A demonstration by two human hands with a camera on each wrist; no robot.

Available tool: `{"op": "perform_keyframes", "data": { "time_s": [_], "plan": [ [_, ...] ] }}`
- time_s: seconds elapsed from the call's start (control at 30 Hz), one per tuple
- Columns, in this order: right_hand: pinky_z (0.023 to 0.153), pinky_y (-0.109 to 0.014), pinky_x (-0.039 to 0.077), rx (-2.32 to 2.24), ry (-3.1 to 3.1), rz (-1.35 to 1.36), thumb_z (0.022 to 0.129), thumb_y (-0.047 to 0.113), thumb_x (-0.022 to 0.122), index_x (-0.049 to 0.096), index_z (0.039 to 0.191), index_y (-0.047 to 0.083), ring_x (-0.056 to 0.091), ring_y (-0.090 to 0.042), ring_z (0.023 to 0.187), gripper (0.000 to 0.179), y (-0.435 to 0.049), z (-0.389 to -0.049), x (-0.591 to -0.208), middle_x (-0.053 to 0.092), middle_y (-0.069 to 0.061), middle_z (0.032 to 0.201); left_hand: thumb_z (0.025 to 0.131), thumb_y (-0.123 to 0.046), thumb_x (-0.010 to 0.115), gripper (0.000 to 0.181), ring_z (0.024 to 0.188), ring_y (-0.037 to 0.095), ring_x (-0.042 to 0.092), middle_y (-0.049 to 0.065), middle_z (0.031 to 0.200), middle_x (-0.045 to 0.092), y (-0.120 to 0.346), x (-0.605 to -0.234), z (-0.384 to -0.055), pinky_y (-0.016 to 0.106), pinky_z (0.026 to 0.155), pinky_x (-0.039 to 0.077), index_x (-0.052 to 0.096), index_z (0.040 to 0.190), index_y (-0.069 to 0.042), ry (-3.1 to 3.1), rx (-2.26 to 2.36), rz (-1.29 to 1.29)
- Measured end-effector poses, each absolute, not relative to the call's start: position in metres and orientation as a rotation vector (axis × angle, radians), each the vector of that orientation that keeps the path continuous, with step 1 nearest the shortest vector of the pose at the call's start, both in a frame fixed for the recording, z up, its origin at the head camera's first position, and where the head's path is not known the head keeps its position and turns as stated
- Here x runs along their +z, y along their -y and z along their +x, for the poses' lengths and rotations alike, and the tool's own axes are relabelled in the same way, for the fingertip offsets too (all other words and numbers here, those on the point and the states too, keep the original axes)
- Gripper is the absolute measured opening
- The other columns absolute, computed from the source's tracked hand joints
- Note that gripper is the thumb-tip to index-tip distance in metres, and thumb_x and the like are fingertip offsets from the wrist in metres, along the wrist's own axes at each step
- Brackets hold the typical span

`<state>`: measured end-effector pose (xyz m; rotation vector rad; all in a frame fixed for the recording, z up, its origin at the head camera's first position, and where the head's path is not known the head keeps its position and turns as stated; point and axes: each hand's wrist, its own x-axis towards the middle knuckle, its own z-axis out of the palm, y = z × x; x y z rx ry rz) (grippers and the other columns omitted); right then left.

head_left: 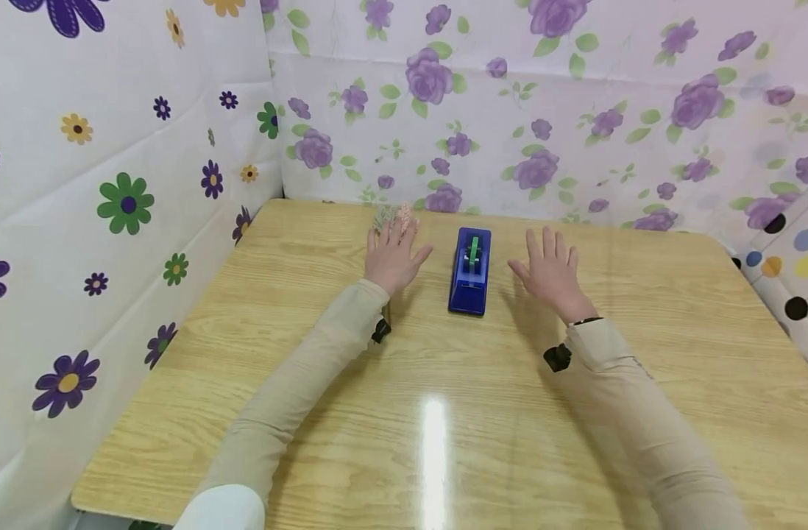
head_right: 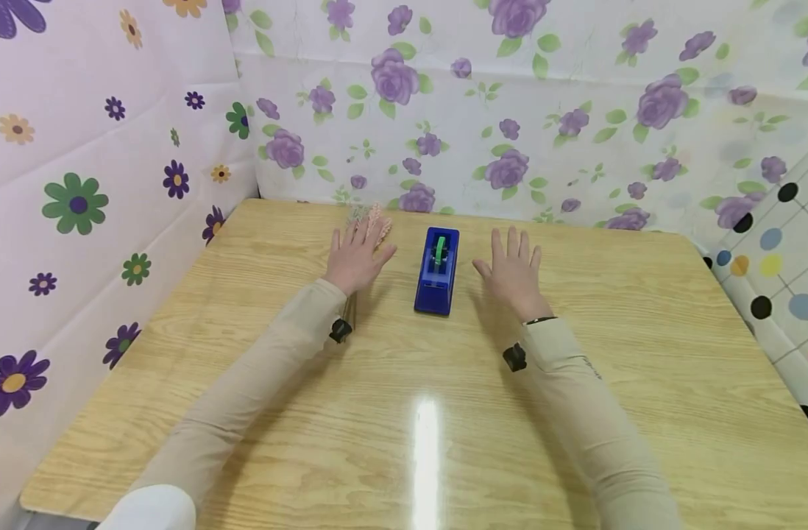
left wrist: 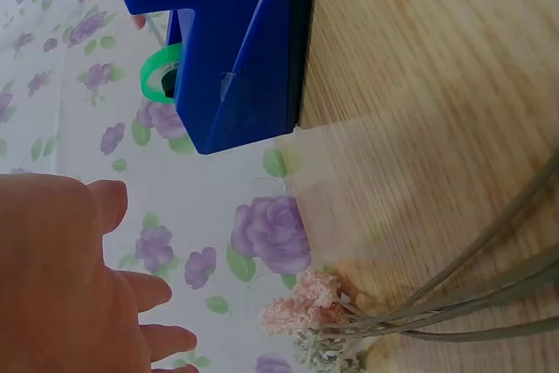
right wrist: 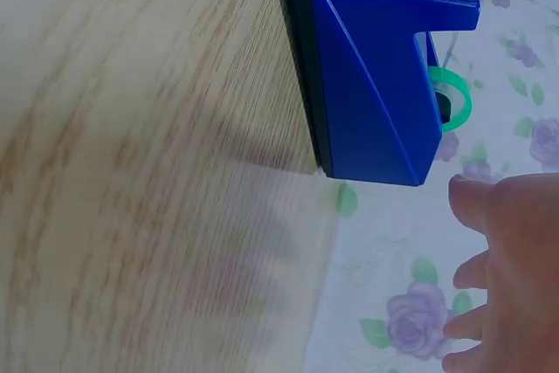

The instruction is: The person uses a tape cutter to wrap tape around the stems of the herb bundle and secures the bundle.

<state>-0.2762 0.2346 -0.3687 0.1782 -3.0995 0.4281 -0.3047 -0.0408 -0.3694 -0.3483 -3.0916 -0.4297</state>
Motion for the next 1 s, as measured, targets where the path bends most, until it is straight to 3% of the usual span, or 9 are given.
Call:
{"op": "perform_keyframes", "data": {
  "time_s": [0.3, 0.47, 0.67, 0.8, 0.87, 1.0],
  "plan": [
    [0.112, -0.07, -0.004, 0.433, 3.088, 0.187, 0.104, 0.041, 0.037, 0.007, 0.155, 0.004, -0.007, -0.051, 0.146, 0.07, -0.234, -0.274, -0.372, -0.003, -0.028, 0.16, 0.102, -0.057, 0.022, 0.065, 0.153, 0.029, 0.0, 0.006, 0.164, 0.01, 0.041, -0.363, -0.303, 0.051, 0.121, -0.004, 0.01, 0.157, -0.025, 3.11, -0.479, -0.362],
    [0.112, -0.069, 0.004, 0.498, 3.1, 0.176, 0.105, 0.041, 0.036, 0.016, 0.154, 0.004, 0.007, -0.051, 0.145, 0.064, -0.233, -0.271, -0.37, 0.01, -0.029, 0.158, 0.102, -0.057, 0.021, 0.063, 0.152, 0.032, 0.008, 0.004, 0.164, 0.016, 0.043, -0.362, -0.303, 0.053, 0.121, 0.001, 0.009, 0.157, -0.028, 3.124, -0.519, -0.358],
    [0.111, -0.067, 0.014, 0.603, 3.088, 0.182, 0.105, 0.037, 0.035, 0.032, 0.149, 0.0, 0.025, -0.049, 0.14, 0.057, -0.227, -0.263, -0.363, 0.026, -0.03, 0.154, 0.102, -0.056, 0.026, 0.06, 0.146, 0.038, 0.025, 0.009, 0.16, 0.028, 0.048, -0.362, -0.303, 0.058, 0.116, 0.021, 0.012, 0.156, -0.032, 3.124, -0.588, -0.354],
    [0.109, -0.061, 0.03, 0.684, 3.034, 0.215, 0.105, 0.032, 0.039, 0.048, 0.138, -0.004, 0.041, -0.047, 0.131, 0.05, -0.223, -0.26, -0.359, 0.043, -0.03, 0.144, 0.103, -0.053, 0.03, 0.057, 0.138, 0.037, 0.041, 0.011, 0.153, 0.04, 0.052, -0.36, -0.304, 0.055, 0.109, 0.036, 0.023, 0.154, -0.028, 3.133, -0.627, -0.357],
    [0.103, -0.058, 0.039, 0.739, 3.015, 0.221, 0.105, 0.031, 0.039, 0.053, 0.134, -0.004, 0.049, -0.045, 0.124, 0.047, -0.221, -0.258, -0.356, 0.05, -0.029, 0.138, 0.103, -0.048, 0.034, 0.054, 0.122, 0.032, 0.057, 0.011, 0.14, 0.055, 0.055, -0.359, -0.302, 0.047, 0.099, 0.046, 0.032, 0.152, -0.025, 3.127, -0.678, -0.373],
    [0.095, -0.054, 0.046, 0.838, 2.989, 0.206, 0.104, 0.031, 0.042, 0.058, 0.13, -0.003, 0.058, -0.041, 0.114, 0.045, -0.217, -0.253, -0.35, 0.059, -0.026, 0.13, 0.103, -0.038, 0.044, 0.046, 0.105, 0.025, 0.065, 0.009, 0.125, 0.066, 0.063, -0.36, -0.297, 0.04, 0.083, 0.052, 0.045, 0.145, -0.021, 3.106, -0.789, -0.418]
  ]
}}
